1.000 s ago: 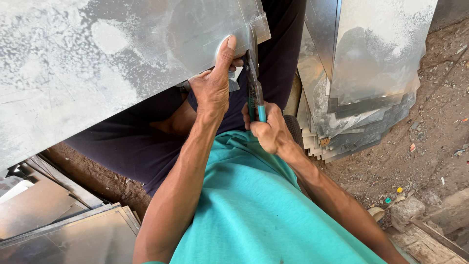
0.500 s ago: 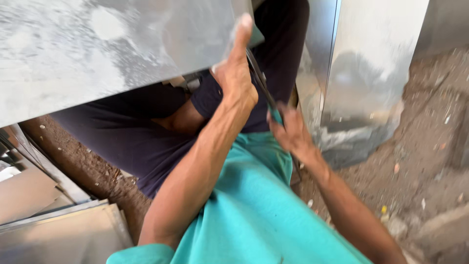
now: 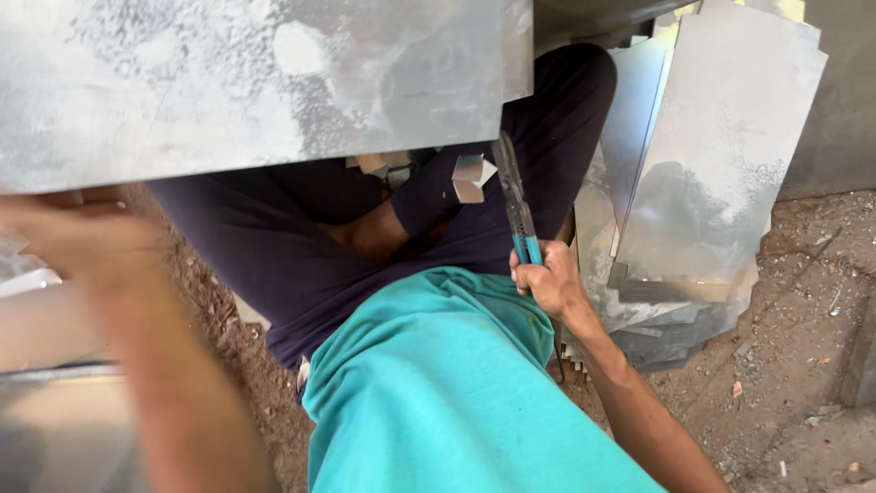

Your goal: The person sits on the ground and uses tin snips to cut a large rectangular metal sheet. They repeatedly snip along the edge of the sheet, removing small pieces of metal. The person holds the sheet with one hand while operating the tool with the other.

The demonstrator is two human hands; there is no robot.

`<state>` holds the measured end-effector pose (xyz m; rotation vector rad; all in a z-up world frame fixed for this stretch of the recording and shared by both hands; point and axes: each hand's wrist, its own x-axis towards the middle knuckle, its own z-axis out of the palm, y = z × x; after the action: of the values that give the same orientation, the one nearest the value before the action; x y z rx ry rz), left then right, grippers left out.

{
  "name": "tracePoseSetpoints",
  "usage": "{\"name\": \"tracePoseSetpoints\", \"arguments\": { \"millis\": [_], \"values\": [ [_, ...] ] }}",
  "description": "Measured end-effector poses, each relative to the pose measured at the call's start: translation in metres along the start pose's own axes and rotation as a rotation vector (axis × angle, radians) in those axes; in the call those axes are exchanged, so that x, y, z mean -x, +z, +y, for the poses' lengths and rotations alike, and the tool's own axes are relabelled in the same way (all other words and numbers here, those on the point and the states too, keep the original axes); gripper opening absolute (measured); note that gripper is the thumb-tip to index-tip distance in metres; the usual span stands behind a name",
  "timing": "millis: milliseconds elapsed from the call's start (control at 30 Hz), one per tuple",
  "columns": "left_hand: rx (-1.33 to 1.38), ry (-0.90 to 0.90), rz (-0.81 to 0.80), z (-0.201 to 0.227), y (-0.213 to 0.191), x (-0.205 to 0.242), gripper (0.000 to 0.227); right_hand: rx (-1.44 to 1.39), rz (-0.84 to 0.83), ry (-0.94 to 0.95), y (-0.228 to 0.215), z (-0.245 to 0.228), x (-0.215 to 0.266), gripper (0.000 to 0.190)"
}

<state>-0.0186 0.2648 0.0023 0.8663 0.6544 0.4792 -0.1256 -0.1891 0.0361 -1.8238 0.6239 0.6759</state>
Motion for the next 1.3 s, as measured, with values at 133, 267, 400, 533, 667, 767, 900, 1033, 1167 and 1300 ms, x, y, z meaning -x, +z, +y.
{"name": "tracePoseSetpoints", "arguments": {
  "millis": [133,267,400,533,667,767,900,1033,1167,1300],
  "values": [
    [-0.037,0.021,-0.003,-0.003,-0.017,0.005,0.013,0.094,-0.013,0.019,0.008,0.001,0.006,0.015],
    [-0.125,-0.103,-0.144,-0.061,0.04,0.068,0.012,0.202,-0.181,-0.001,0.033,-0.032,0.003,0.026],
    [-0.031,-0.246,-0.295,-0.091,0.082,0.104,0.017,0.285,-0.419,-0.052,0.052,-0.067,0.005,0.045],
    [-0.039,-0.276,-0.27,-0.077,0.085,0.099,0.018,0.111,-0.517,-0.039,0.074,-0.099,0.003,0.058],
    [-0.077,-0.293,-0.374,-0.069,0.076,0.101,0.018,0.242,-0.477,-0.037,0.089,-0.112,0.002,0.061],
    [-0.077,-0.313,-0.362,-0.069,0.08,0.098,0.017,0.263,-0.452,-0.044,0.091,-0.122,-0.005,0.065],
    [-0.085,-0.314,-0.359,-0.067,0.085,0.097,0.018,0.287,-0.438,-0.027,0.089,-0.127,-0.006,0.058],
    [-0.137,-0.292,-0.364,-0.07,0.079,0.094,0.017,0.375,-0.398,-0.048,0.087,-0.125,-0.015,0.046],
    [-0.128,-0.257,-0.382,-0.079,0.073,0.098,0.018,0.397,-0.334,-0.074,0.081,-0.115,-0.019,0.023],
    [-0.354,0.006,-0.369,-0.082,0.096,0.069,0.031,0.434,-0.314,-0.131,0.085,-0.11,-0.024,0.013]
  ]
}}
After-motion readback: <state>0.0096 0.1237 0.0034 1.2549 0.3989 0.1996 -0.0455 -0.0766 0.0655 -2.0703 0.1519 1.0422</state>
